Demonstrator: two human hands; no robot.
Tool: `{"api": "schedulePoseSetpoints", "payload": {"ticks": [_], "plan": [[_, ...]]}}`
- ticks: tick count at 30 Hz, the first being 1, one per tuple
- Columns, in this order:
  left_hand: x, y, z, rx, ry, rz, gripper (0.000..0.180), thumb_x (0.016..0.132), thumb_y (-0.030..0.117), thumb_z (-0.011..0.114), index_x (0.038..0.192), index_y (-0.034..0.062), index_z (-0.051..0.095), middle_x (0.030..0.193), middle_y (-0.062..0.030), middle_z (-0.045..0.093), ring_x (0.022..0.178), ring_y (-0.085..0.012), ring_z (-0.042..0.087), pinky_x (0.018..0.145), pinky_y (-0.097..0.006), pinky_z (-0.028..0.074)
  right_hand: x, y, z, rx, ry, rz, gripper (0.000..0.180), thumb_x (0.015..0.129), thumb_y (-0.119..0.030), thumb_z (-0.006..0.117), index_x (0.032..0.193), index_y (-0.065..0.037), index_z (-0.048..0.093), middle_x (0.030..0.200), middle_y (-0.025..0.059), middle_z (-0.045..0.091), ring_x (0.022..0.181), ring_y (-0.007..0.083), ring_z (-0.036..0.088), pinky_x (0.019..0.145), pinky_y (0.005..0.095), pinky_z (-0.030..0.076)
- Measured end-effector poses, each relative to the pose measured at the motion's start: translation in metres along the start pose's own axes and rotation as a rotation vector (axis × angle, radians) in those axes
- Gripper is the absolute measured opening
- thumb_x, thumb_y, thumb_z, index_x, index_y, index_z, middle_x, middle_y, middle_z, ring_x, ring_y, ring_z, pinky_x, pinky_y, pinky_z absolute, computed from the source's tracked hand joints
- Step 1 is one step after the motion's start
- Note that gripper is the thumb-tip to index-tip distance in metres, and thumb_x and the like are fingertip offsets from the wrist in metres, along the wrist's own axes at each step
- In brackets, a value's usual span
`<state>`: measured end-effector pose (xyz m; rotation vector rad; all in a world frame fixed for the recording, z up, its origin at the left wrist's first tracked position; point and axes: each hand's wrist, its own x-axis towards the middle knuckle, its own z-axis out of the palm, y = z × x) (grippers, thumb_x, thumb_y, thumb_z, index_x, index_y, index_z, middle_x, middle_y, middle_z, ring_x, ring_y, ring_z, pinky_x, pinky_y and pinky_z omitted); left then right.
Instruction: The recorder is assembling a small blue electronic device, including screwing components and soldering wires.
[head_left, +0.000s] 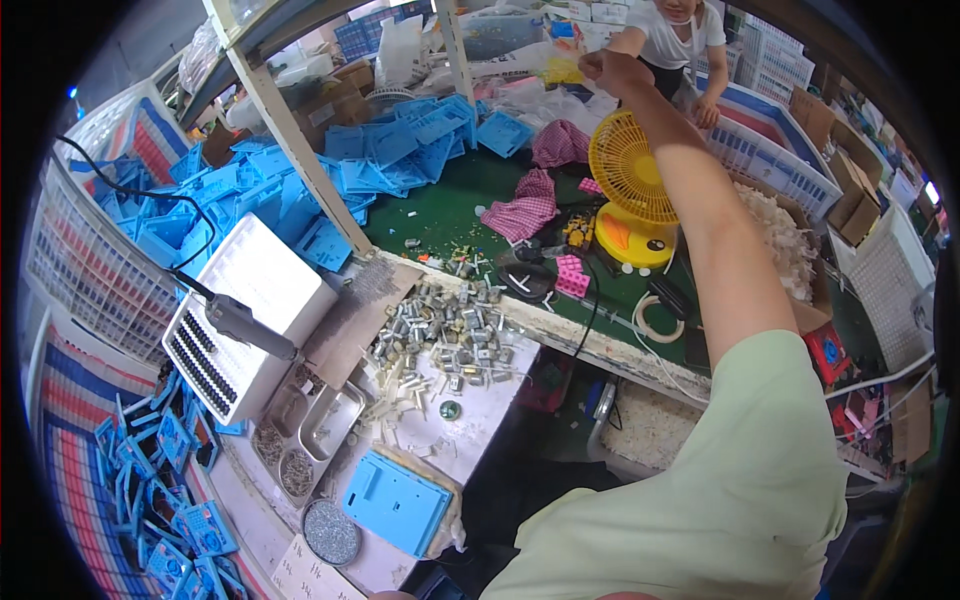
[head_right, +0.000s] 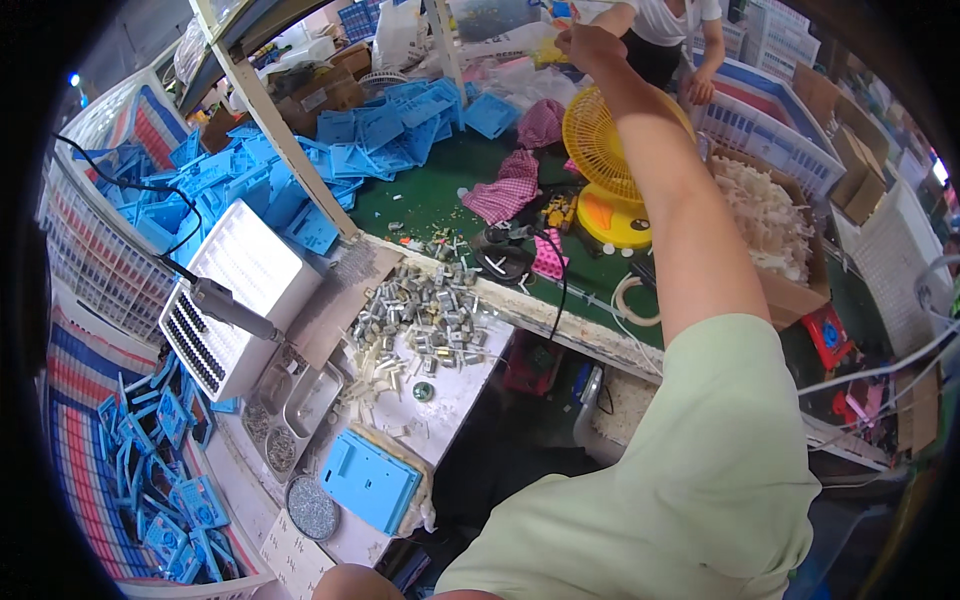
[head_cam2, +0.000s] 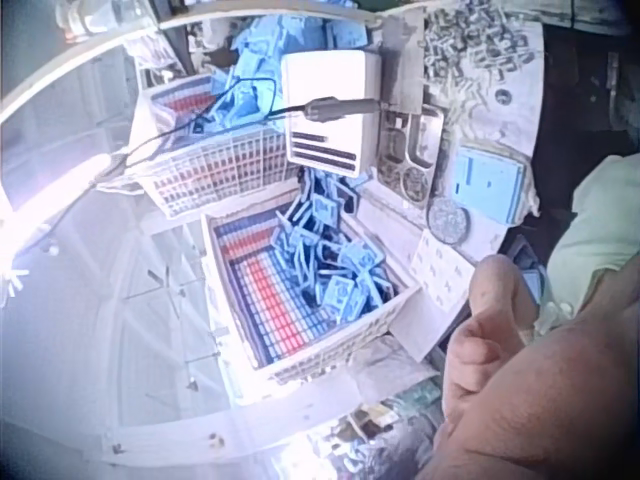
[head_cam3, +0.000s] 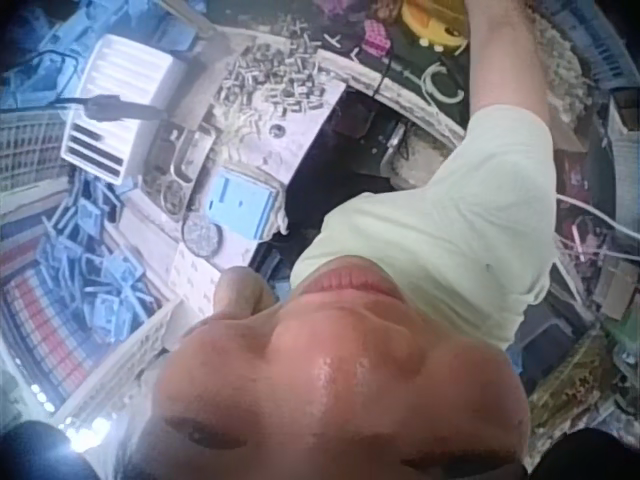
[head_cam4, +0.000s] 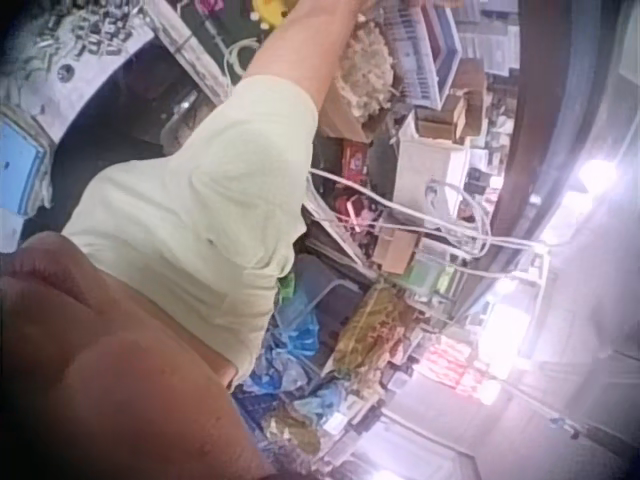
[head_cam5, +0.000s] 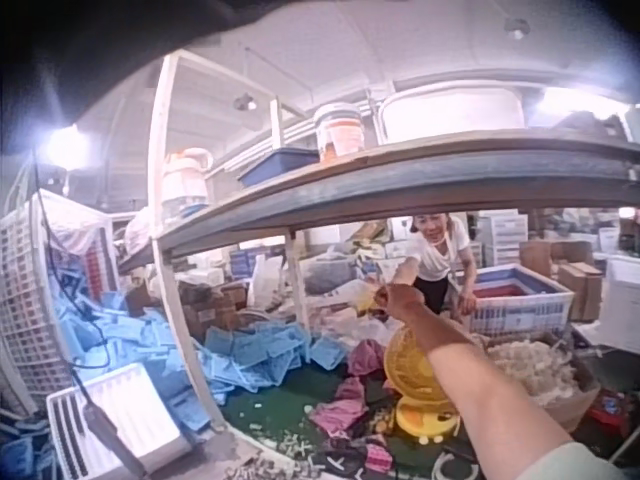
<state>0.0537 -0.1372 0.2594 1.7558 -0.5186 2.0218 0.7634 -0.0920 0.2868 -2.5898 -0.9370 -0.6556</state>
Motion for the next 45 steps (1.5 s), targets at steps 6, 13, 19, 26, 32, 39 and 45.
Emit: {"api": "schedulePoseSetpoints", "payload": {"ticks": [6, 13, 19, 26, 32, 39, 45], "plan": [[-0.012, -0.01, -0.011, 0.051, -0.069, 0.177, 0.021, 0.089, 0.005, 0.065, 0.109, 0.0092, 0.058, 0.109, 0.0035, 0.054, 0.063, -0.0094, 0.051, 0.063, -0.03, 0.039, 0.016, 0.007, 0.014, -0.043, 0.129, -0.076, 0.033, 0.094, -0.042, 0.066, 0.107, -0.014, 0.077, 0.1, 0.0127, 0.076, 0.098, 0.0302, 0.073, 0.083, 0.0453, 0.055], [-0.024, -0.008, 0.003, 0.033, 0.064, 0.104, 0.026, 0.088, 0.006, 0.067, 0.113, 0.0084, 0.06, 0.12, 0.0024, 0.054, 0.066, -0.0114, 0.053, 0.065, -0.033, 0.04, 0.023, 0.022, -0.005, -0.066, 0.288, -0.112, 0.03, 0.092, -0.036, 0.065, 0.108, -0.012, 0.071, 0.099, 0.0131, 0.074, 0.092, 0.0349, 0.071, 0.079, 0.0469, 0.055], [-0.041, -0.032, -0.012, 0.269, 0.081, -0.749, 0.022, 0.092, 0.01, 0.057, 0.11, 0.0004, 0.067, 0.113, -0.0086, 0.062, 0.097, -0.0169, 0.057, 0.087, -0.034, 0.046, -0.141, -0.226, -0.081, 1.133, -0.491, -0.682, 0.019, 0.094, -0.021, 0.072, 0.097, -0.002, 0.07, 0.09, -0.0038, 0.067, 0.087, 0.0053, 0.059, 0.079, 0.0261, 0.05], [-0.124, -0.058, -0.056, -0.419, 0.017, -1.42, 0.021, 0.1, 0.013, 0.063, 0.115, -0.0018, 0.068, 0.11, -0.0087, 0.07, 0.102, -0.017, 0.063, 0.093, -0.031, 0.048, -0.363, -0.329, -0.07, 1.459, -1.097, -1.123, 0.013, 0.081, -0.015, 0.083, 0.091, -0.008, 0.077, 0.113, 0.0088, 0.061, 0.112, 0.024, 0.054, 0.1, 0.0383, 0.041], [-0.135, -0.024, -0.091, -0.452, 0.153, -1.416, 0.015, 0.1, 0.012, 0.066, 0.107, -0.0011, 0.069, 0.096, -0.0079, 0.07, 0.092, -0.0144, 0.064, 0.082, -0.029, 0.05, -0.393, -0.374, -0.056, 1.493, -1.569, -1.081, 0.025, 0.082, -0.018, 0.084, 0.103, -0.008, 0.077, 0.108, 0.0076, 0.063, 0.106, 0.0209, 0.058, 0.096, 0.0373, 0.045], [-0.15, -0.036, -0.13, -0.091, 0.439, -1.299, 0.01, 0.101, 0.009, 0.062, 0.1, -0.0006, 0.067, 0.091, -0.0081, 0.068, 0.084, -0.0134, 0.061, 0.079, -0.029, 0.048, -0.325, -0.518, -0.035, 0.153, 0.224, -1.811, 0.034, 0.075, -0.019, 0.078, 0.109, -0.015, 0.075, 0.116, 0.0035, 0.071, 0.122, 0.0243, 0.059, 0.112, 0.0433, 0.04], [-0.173, -0.048, -0.144, 0.122, 0.527, -1.291, 0.011, 0.101, 0.009, 0.063, 0.099, -0.0018, 0.064, 0.091, -0.0074, 0.068, 0.085, -0.0126, 0.062, 0.078, -0.027, 0.049, -0.288, -0.581, 0.035, -0.742, -0.115, -1.559, 0.027, 0.087, -0.028, 0.073, 0.11, -0.017, 0.08, 0.115, 0.008, 0.076, 0.115, 0.026, 0.068, 0.095, 0.0414, 0.051]]}}
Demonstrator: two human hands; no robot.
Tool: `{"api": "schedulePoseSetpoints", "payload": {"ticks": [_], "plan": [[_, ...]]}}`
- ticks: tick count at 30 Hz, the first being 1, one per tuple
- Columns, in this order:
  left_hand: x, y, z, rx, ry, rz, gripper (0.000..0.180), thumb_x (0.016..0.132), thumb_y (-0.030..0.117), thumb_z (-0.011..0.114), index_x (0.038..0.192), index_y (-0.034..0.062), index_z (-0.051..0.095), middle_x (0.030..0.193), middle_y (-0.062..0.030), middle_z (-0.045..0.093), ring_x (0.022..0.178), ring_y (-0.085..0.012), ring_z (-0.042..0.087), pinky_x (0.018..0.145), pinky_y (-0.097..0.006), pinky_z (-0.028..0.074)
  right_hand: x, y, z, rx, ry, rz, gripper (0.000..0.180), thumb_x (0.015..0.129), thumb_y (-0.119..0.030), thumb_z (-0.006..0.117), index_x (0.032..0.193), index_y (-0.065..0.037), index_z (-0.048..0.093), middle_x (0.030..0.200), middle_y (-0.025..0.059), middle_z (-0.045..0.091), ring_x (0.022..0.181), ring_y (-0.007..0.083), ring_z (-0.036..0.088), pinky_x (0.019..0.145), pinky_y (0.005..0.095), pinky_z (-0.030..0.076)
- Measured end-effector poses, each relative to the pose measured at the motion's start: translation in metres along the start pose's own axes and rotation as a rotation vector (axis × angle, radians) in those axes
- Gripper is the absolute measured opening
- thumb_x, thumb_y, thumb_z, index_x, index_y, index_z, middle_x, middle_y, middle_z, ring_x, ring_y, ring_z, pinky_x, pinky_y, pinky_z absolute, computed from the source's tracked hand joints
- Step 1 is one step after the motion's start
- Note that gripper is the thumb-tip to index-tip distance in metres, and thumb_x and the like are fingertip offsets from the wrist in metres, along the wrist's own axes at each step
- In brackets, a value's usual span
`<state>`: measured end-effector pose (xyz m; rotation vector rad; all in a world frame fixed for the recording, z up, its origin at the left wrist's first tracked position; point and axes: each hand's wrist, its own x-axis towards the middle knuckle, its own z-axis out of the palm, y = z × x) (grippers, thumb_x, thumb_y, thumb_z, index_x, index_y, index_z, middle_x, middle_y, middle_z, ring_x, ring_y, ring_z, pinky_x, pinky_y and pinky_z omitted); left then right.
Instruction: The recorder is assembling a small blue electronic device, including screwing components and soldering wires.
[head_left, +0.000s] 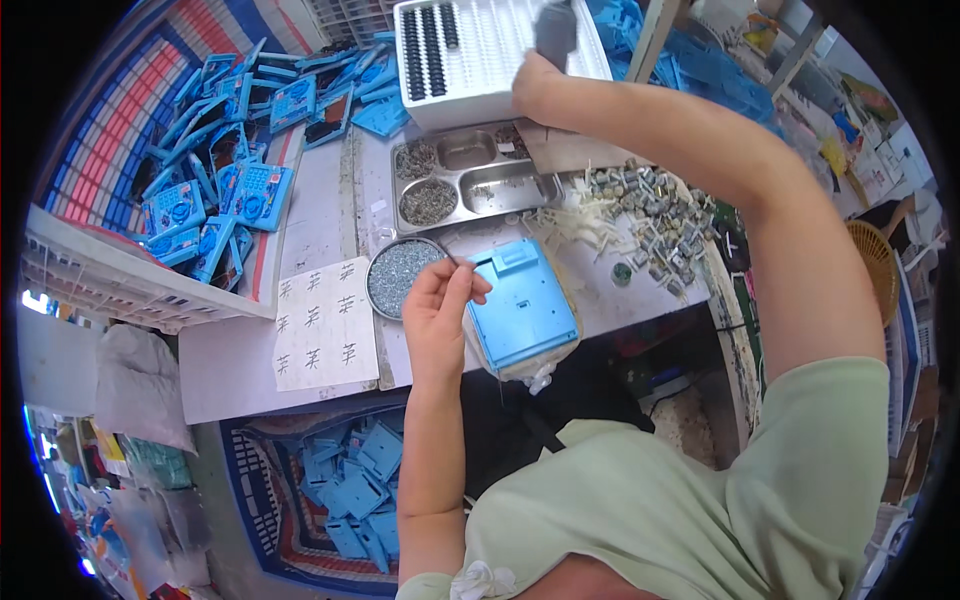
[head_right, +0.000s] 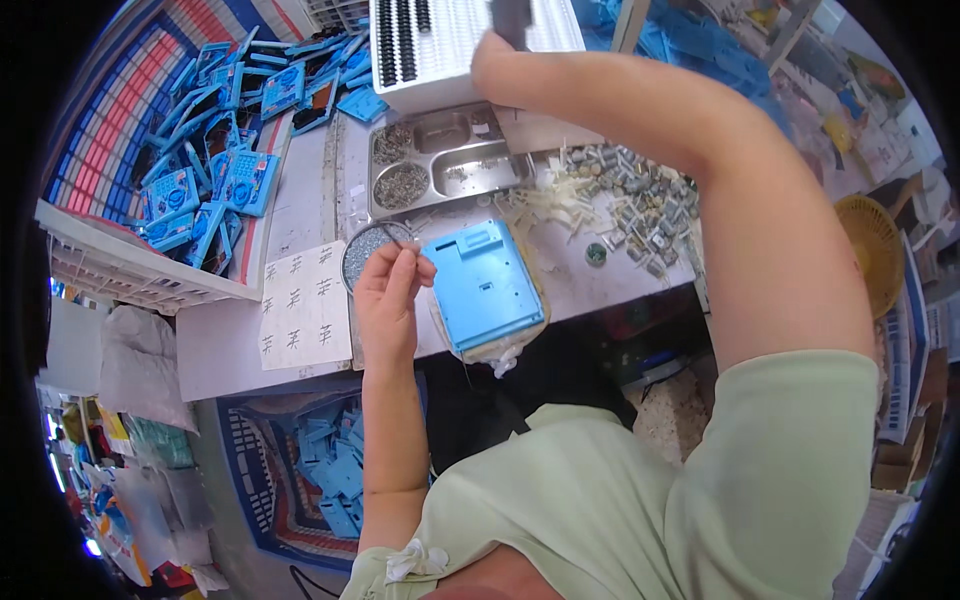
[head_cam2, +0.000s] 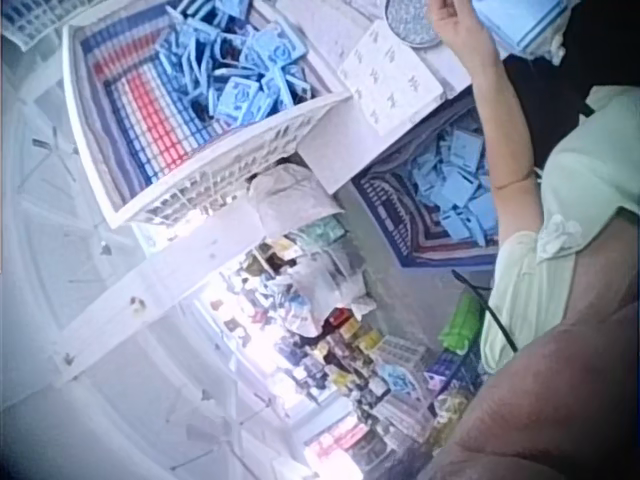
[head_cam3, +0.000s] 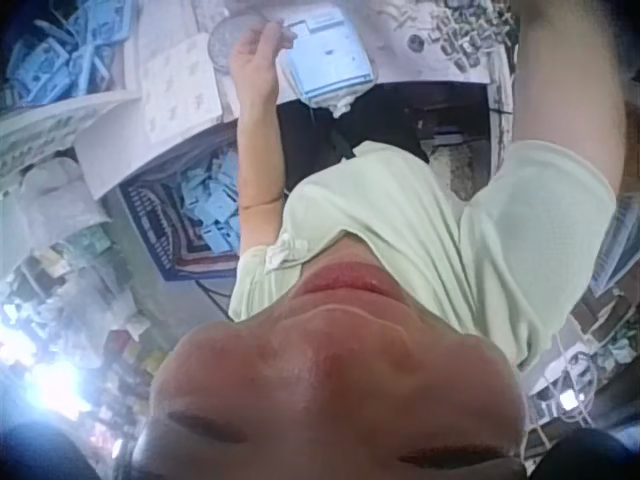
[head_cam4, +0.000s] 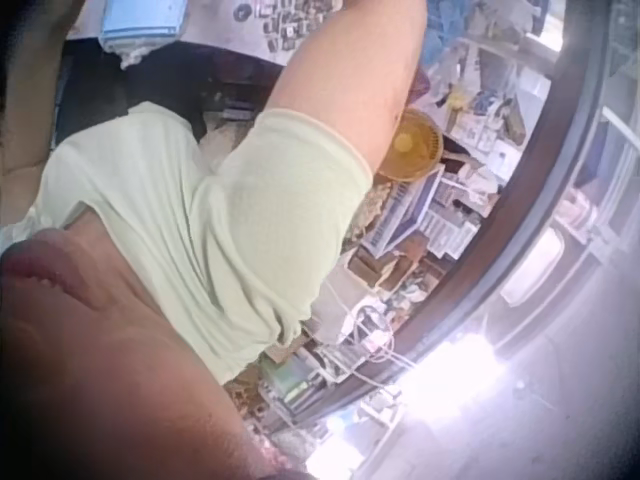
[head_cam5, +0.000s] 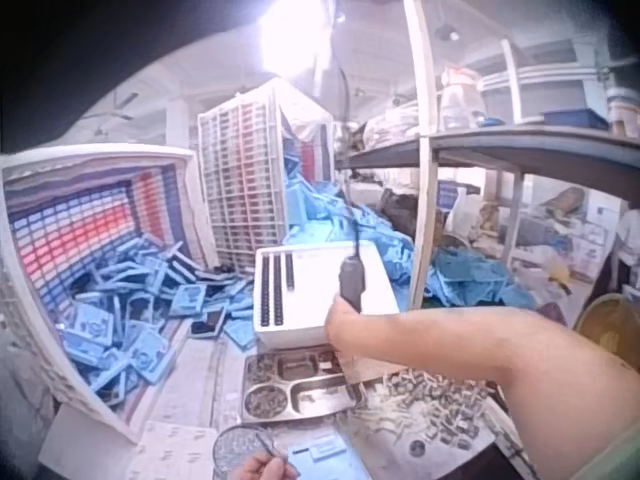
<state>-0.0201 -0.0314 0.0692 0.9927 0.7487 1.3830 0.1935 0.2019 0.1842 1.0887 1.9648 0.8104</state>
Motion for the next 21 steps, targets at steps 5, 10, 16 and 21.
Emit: {"api": "schedulePoseSetpoints", "payload": {"ticks": [5, 10, 16, 21], "plan": [[0.018, 0.01, -0.031, 0.187, 0.157, 0.088, 0.014, 0.098, 0.01, 0.07, 0.099, -0.0023, 0.063, 0.093, -0.0056, 0.067, 0.084, -0.0114, 0.064, 0.08, -0.026, 0.052, -0.042, 0.026, -0.046, 0.321, 0.244, -0.207, 0.029, 0.07, -0.024, 0.077, 0.097, -0.012, 0.074, 0.086, 0.01, 0.073, 0.087, 0.0334, 0.071, 0.076, 0.0437, 0.055], [0.041, 0.062, -0.016, 0.145, 0.061, 0.108, 0.016, 0.101, 0.014, 0.061, 0.101, -0.0011, 0.063, 0.094, -0.0074, 0.067, 0.083, -0.013, 0.063, 0.076, -0.028, 0.052, -0.114, 0.021, -0.119, 0.645, 0.477, -0.333, 0.029, 0.068, -0.022, 0.075, 0.093, -0.008, 0.067, 0.076, 0.0151, 0.066, 0.079, 0.0376, 0.067, 0.07, 0.0468, 0.05], [0.037, 0.099, -0.029, -0.073, -0.356, -0.167, 0.022, 0.103, 0.023, 0.047, 0.102, 0.0033, 0.057, 0.09, -0.0087, 0.064, 0.075, -0.0156, 0.059, 0.06, -0.027, 0.046, -0.132, 0.003, -0.148, 0.668, 0.59, -0.515, 0.027, 0.066, -0.02, 0.075, 0.089, -0.008, 0.066, 0.074, 0.0148, 0.065, 0.077, 0.0366, 0.066, 0.067, 0.046, 0.049], [0.018, 0.116, -0.007, 0.067, -0.245, -0.07, 0.019, 0.102, 0.023, 0.052, 0.098, 0.005, 0.056, 0.09, -0.0101, 0.066, 0.078, -0.0155, 0.063, 0.063, -0.027, 0.052, -0.131, -0.004, -0.149, 0.667, 0.634, -0.506, 0.029, 0.065, -0.025, 0.075, 0.086, -0.007, 0.066, 0.071, 0.0153, 0.064, 0.073, 0.0368, 0.065, 0.064, 0.0461, 0.048]]}}
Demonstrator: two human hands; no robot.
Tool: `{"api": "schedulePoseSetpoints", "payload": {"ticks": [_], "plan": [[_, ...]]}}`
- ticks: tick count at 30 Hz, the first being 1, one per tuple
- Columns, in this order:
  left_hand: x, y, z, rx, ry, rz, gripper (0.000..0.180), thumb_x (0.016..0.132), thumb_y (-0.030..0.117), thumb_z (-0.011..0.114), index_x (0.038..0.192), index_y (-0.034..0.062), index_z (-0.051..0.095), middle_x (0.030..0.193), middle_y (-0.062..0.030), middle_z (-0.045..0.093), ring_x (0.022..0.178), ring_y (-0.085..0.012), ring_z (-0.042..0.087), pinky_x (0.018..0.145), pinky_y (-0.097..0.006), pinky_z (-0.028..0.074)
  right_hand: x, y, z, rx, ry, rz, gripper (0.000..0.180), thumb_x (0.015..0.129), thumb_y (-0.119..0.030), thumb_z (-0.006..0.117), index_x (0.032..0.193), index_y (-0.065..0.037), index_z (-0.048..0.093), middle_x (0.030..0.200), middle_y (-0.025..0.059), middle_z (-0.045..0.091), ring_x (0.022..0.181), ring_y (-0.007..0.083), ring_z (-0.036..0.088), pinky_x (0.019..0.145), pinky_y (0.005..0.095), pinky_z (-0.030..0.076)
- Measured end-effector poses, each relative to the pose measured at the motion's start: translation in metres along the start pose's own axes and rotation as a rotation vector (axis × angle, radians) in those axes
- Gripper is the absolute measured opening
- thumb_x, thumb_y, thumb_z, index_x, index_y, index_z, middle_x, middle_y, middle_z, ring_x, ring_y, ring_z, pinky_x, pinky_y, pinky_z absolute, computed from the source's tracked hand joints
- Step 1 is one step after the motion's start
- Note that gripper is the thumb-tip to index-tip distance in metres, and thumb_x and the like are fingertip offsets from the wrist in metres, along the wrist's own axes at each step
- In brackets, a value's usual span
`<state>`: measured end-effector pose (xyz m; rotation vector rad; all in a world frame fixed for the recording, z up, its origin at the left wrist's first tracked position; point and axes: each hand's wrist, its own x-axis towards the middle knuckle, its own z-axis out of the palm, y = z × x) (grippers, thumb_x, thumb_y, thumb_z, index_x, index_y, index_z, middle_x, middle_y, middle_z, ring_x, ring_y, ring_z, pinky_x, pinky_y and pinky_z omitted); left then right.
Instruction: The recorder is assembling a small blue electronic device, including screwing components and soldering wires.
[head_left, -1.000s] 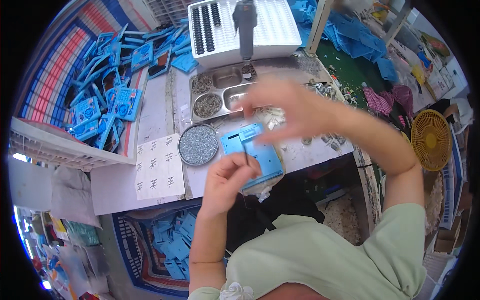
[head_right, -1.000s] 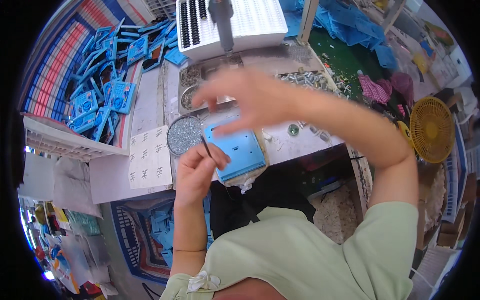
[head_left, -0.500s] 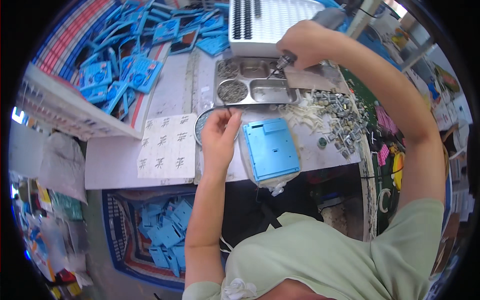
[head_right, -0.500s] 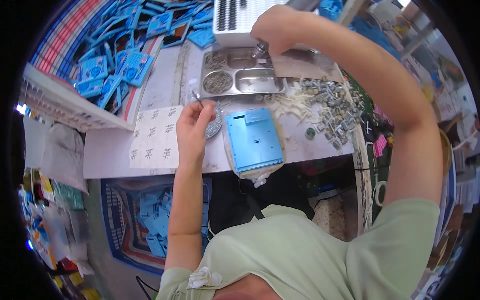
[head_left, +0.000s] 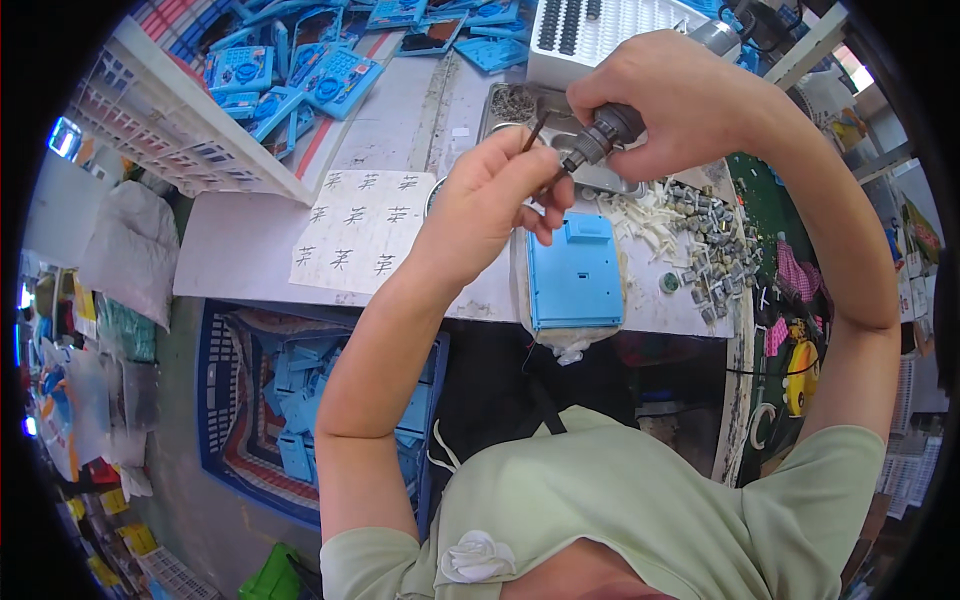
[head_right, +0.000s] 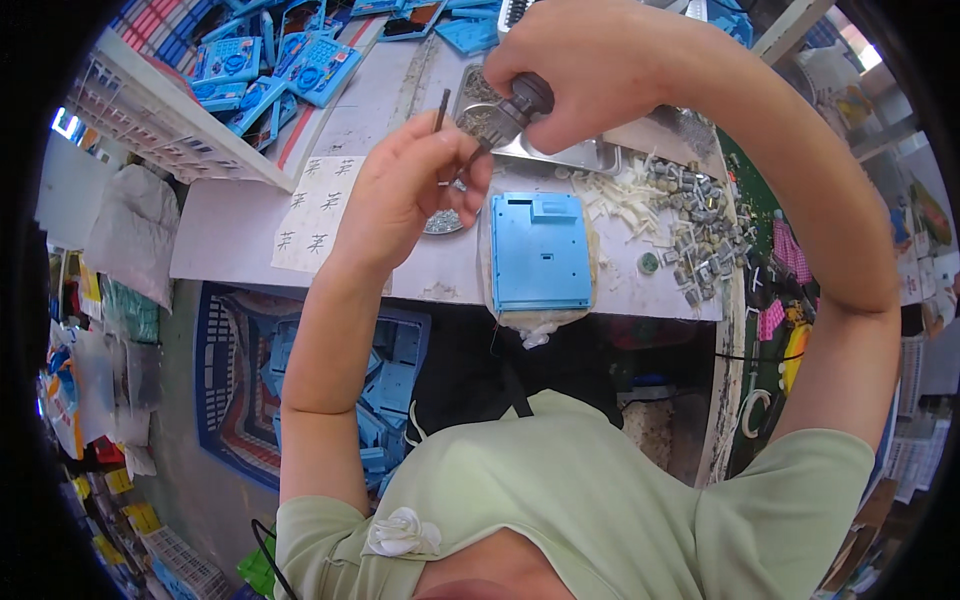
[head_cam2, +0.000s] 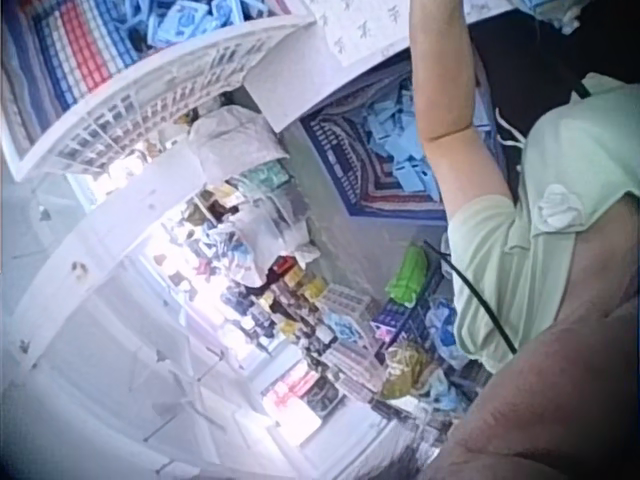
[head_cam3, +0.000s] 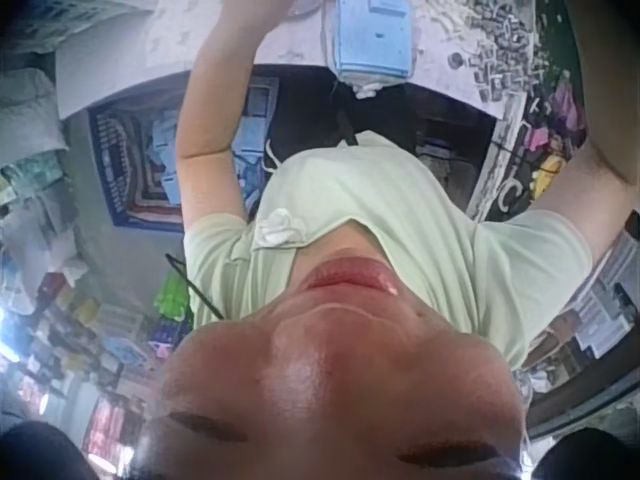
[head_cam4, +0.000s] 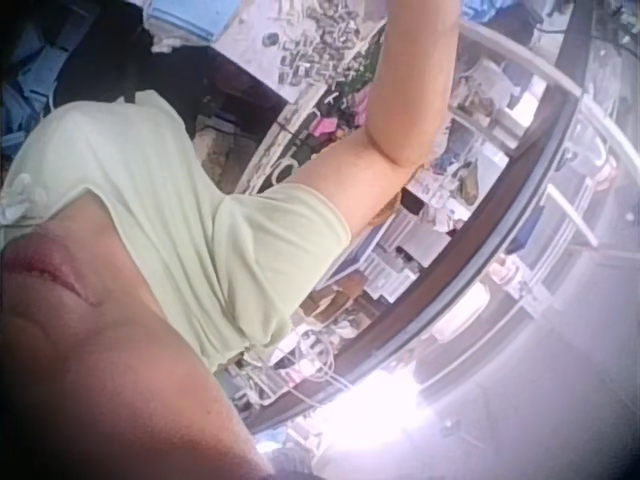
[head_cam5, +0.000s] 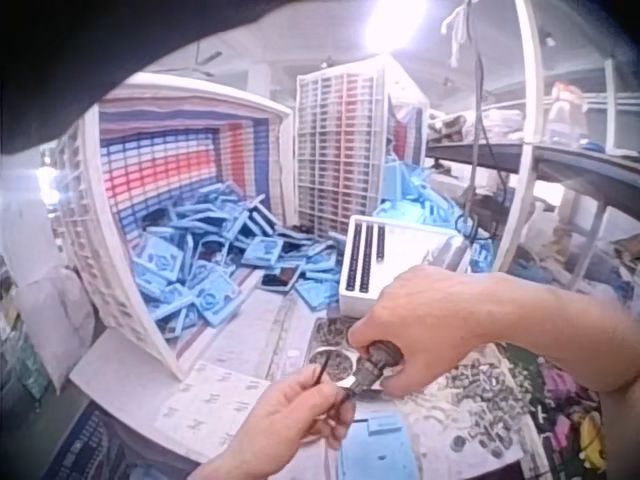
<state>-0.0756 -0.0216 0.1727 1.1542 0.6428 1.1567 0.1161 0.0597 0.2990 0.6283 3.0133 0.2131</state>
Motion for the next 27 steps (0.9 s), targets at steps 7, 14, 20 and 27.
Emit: {"api": "schedulePoseSetpoints", "payload": {"ticks": [7, 14, 20, 27], "plan": [[0.0, -0.003, -0.005, -0.079, 0.032, 0.011, 0.023, 0.099, 0.016, 0.064, 0.085, 0.0091, 0.046, 0.088, -0.0112, 0.066, 0.076, -0.0162, 0.068, 0.066, -0.03, 0.059, 0.002, -0.014, 0.0, -0.01, 0.093, -0.003, 0.034, 0.067, -0.035, 0.076, 0.078, -0.006, 0.064, 0.065, 0.0152, 0.061, 0.067, 0.0369, 0.064, 0.059, 0.0454, 0.047], [0.002, -0.008, 0.0, -0.002, 0.022, 0.037, 0.015, 0.1, 0.016, 0.064, 0.095, 0.0075, 0.053, 0.092, -0.0097, 0.068, 0.079, -0.0153, 0.067, 0.067, -0.029, 0.057, -0.001, -0.016, 0.002, -0.04, 0.103, 0.027, 0.035, 0.067, -0.039, 0.077, 0.074, -0.007, 0.064, 0.063, 0.0137, 0.06, 0.065, 0.0364, 0.064, 0.057, 0.0453, 0.046], [0.0, -0.011, -0.001, -0.038, -0.004, 0.102, 0.022, 0.098, 0.012, 0.068, 0.09, 0.0097, 0.048, 0.092, -0.0074, 0.065, 0.079, -0.0152, 0.064, 0.069, -0.027, 0.054, -0.002, -0.019, 0.004, -0.047, 0.112, 0.045, 0.038, 0.069, -0.043, 0.078, 0.071, -0.007, 0.063, 0.06, 0.0128, 0.059, 0.061, 0.036, 0.062, 0.055, 0.0448, 0.045], [-0.008, -0.025, 0.003, -0.172, 0.03, 0.158, 0.02, 0.097, 0.011, 0.068, 0.087, 0.0094, 0.051, 0.084, -0.0041, 0.062, 0.074, -0.0107, 0.058, 0.07, -0.026, 0.046, -0.003, -0.021, 0.004, -0.047, 0.161, -0.013, 0.037, 0.07, -0.042, 0.077, 0.07, -0.008, 0.064, 0.057, 0.0113, 0.057, 0.058, 0.0351, 0.061, 0.054, 0.0443, 0.044]]}}
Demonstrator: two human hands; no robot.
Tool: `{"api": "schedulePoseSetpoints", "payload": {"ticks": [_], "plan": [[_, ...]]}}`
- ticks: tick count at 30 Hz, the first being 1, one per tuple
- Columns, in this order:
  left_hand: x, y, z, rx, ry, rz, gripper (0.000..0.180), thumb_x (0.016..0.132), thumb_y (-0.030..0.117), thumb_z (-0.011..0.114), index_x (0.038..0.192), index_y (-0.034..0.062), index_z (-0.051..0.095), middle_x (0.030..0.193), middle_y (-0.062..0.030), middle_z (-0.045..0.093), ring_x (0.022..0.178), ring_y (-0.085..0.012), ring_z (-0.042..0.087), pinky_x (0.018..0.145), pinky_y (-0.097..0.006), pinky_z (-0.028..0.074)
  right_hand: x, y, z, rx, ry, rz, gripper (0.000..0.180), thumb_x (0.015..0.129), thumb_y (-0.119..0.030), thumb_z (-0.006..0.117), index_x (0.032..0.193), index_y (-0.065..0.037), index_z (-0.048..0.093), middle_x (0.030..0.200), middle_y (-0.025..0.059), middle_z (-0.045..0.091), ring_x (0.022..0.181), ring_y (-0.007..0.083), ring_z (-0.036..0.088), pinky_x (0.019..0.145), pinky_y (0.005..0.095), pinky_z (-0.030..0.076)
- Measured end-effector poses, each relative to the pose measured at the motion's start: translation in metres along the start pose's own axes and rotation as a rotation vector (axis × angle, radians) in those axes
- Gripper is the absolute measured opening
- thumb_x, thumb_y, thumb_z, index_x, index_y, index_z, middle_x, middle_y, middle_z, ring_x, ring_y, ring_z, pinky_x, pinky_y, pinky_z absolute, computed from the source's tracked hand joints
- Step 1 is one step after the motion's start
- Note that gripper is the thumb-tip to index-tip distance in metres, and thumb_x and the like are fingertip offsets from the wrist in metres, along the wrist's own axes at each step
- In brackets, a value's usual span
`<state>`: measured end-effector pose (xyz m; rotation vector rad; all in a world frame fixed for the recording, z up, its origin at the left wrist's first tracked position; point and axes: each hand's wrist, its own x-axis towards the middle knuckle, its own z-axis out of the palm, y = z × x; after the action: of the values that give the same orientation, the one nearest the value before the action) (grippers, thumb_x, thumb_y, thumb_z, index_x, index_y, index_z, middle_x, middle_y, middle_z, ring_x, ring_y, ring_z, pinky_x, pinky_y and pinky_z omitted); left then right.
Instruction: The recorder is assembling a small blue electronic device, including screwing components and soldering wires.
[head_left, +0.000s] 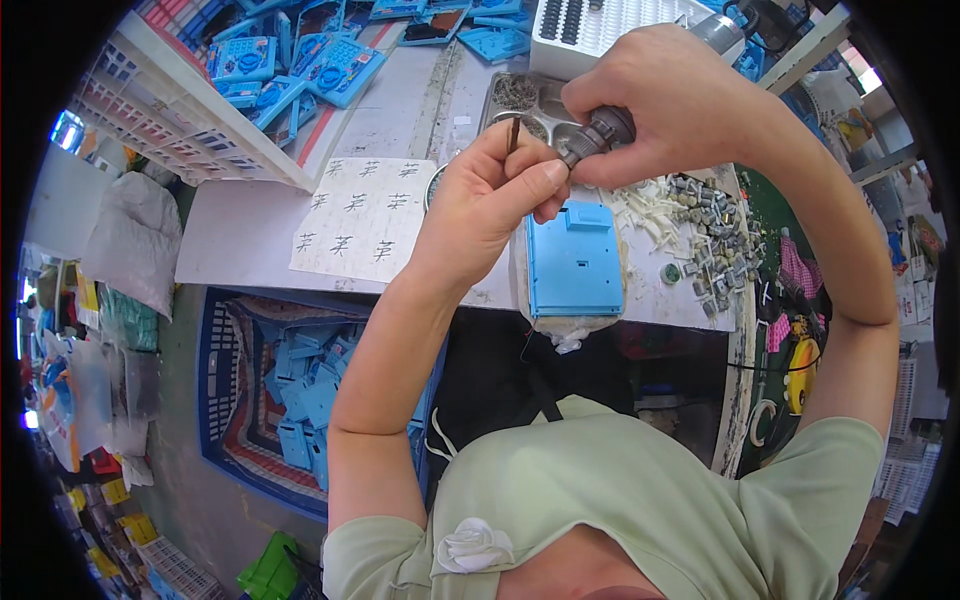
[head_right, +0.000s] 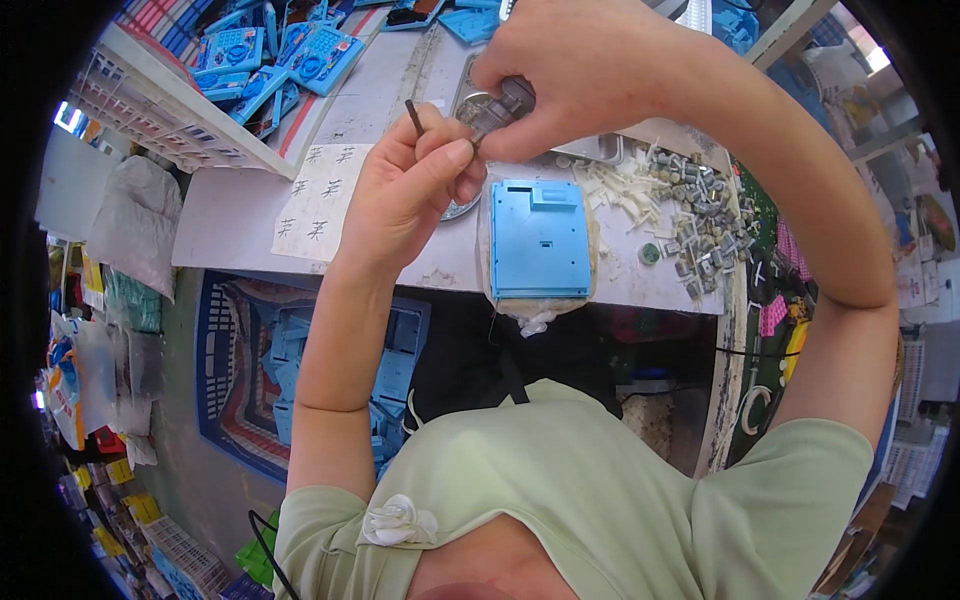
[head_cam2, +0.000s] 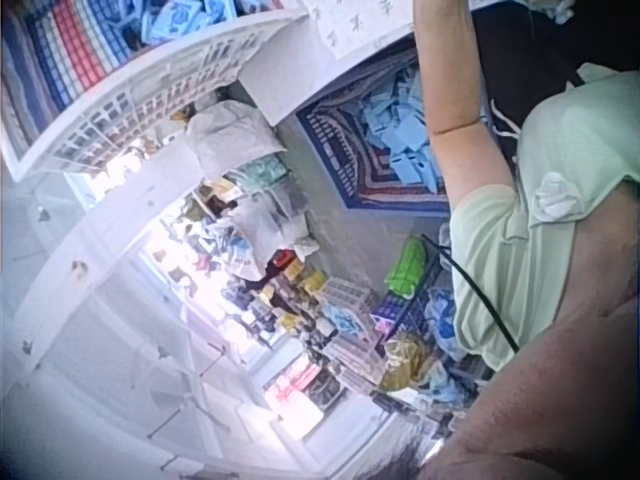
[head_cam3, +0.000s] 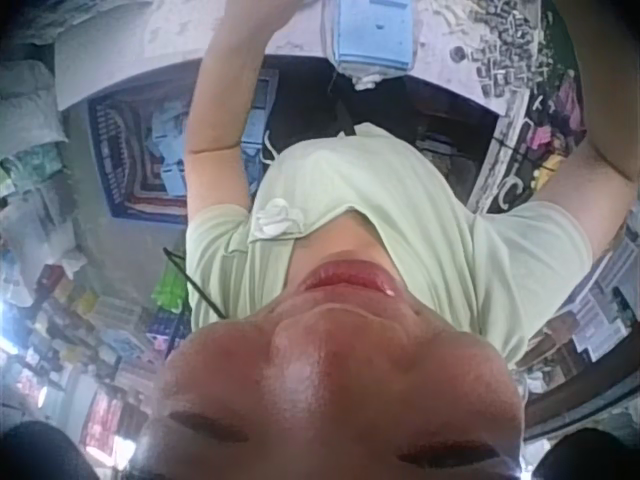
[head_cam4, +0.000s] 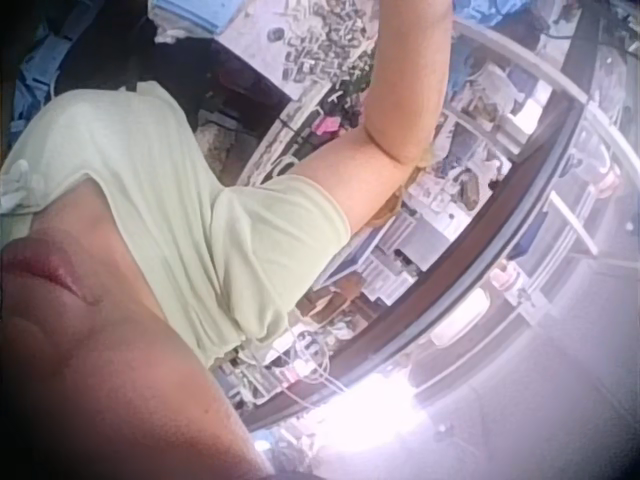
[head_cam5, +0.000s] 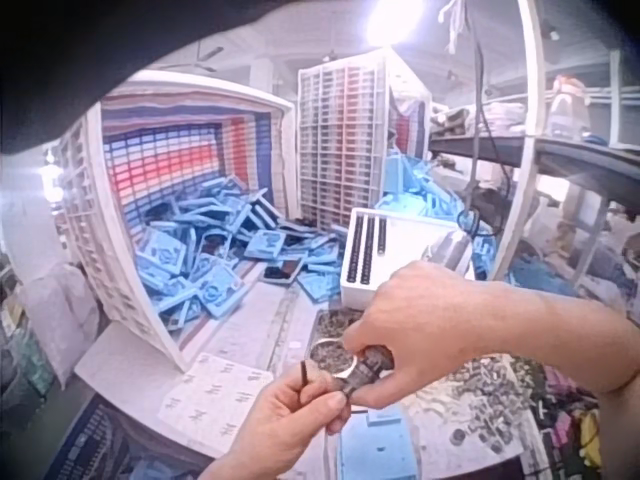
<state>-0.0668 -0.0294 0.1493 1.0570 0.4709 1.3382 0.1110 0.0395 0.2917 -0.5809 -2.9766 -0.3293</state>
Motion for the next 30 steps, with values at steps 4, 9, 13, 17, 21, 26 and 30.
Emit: {"api": "schedulePoseSetpoints", "payload": {"ticks": [4, 9, 13, 17, 21, 26, 30], "plan": [[-0.006, -0.004, -0.001, 0.02, 0.014, 0.007, 0.018, 0.098, 0.012, 0.066, 0.086, 0.0085, 0.053, 0.083, -0.004, 0.062, 0.075, -0.0104, 0.057, 0.07, -0.026, 0.047, 0.003, -0.005, 0.005, -0.016, -0.02, 0.001, 0.036, 0.07, -0.041, 0.077, 0.069, -0.008, 0.064, 0.055, 0.0115, 0.056, 0.056, 0.0348, 0.06, 0.053, 0.0437, 0.044], [-0.01, -0.012, -0.002, -0.015, 0.045, 0.025, 0.022, 0.097, 0.01, 0.065, 0.08, 0.0093, 0.05, 0.08, -0.0019, 0.059, 0.073, -0.0086, 0.053, 0.069, -0.026, 0.046, 0.003, -0.005, 0.01, -0.063, -0.01, -0.026, 0.037, 0.069, -0.042, 0.076, 0.069, -0.007, 0.064, 0.054, 0.0116, 0.055, 0.055, 0.0347, 0.059, 0.053, 0.0434, 0.044], [-0.015, -0.018, -0.006, -0.035, 0.048, 0.037, 0.021, 0.098, 0.005, 0.062, 0.081, 0.0097, 0.05, 0.083, -0.0044, 0.059, 0.075, -0.0123, 0.052, 0.069, -0.027, 0.042, 0.006, -0.008, 0.016, -0.049, -0.01, -0.029, 0.038, 0.068, -0.043, 0.076, 0.069, -0.007, 0.064, 0.054, 0.0119, 0.054, 0.055, 0.0353, 0.059, 0.053, 0.0447, 0.043], [-0.015, -0.022, -0.001, -0.027, 0.116, 0.035, 0.018, 0.096, 0.006, 0.062, 0.082, 0.009, 0.052, 0.079, -0.0015, 0.057, 0.071, -0.0092, 0.052, 0.067, -0.025, 0.043, 0.005, -0.007, 0.019, -0.053, -0.01, -0.016, 0.037, 0.068, -0.042, 0.076, 0.069, -0.007, 0.064, 0.054, 0.0124, 0.055, 0.056, 0.0356, 0.059, 0.053, 0.0455, 0.043], [-0.015, -0.02, -0.002, -0.071, 0.103, -0.039, 0.014, 0.099, 0.009, 0.061, 0.087, 0.0083, 0.054, 0.083, -0.0058, 0.062, 0.071, -0.0127, 0.053, 0.066, -0.026, 0.044, 0.006, -0.008, 0.018, -0.056, -0.007, -0.004, 0.036, 0.066, -0.041, 0.075, 0.069, -0.007, 0.064, 0.054, 0.0126, 0.055, 0.056, 0.0358, 0.059, 0.054, 0.0459, 0.044], [-0.004, -0.011, 0.006, -0.012, 0.082, -0.027, 0.016, 0.101, 0.013, 0.061, 0.091, 0.0097, 0.05, 0.082, -0.0061, 0.063, 0.069, -0.0126, 0.054, 0.063, -0.026, 0.045, 0.019, -0.001, -0.007, -0.054, -0.343, 0.089, 0.046, 0.08, -0.05, 0.066, 0.067, -0.006, 0.068, 0.055, 0.0124, 0.06, 0.053, 0.0323, 0.062, 0.049, 0.0413, 0.044], [-0.004, -0.02, 0.001, -0.036, 0.042, 0.109, 0.018, 0.101, 0.01, 0.062, 0.091, 0.0105, 0.048, 0.08, -0.0025, 0.057, 0.069, -0.011, 0.051, 0.062, -0.025, 0.041, 0.017, 0.0, -0.012, -0.03, -0.383, 0.095, 0.048, 0.079, -0.052, 0.067, 0.065, -0.006, 0.067, 0.053, 0.0126, 0.059, 0.05, 0.0326, 0.061, 0.048, 0.0425, 0.044]]}}
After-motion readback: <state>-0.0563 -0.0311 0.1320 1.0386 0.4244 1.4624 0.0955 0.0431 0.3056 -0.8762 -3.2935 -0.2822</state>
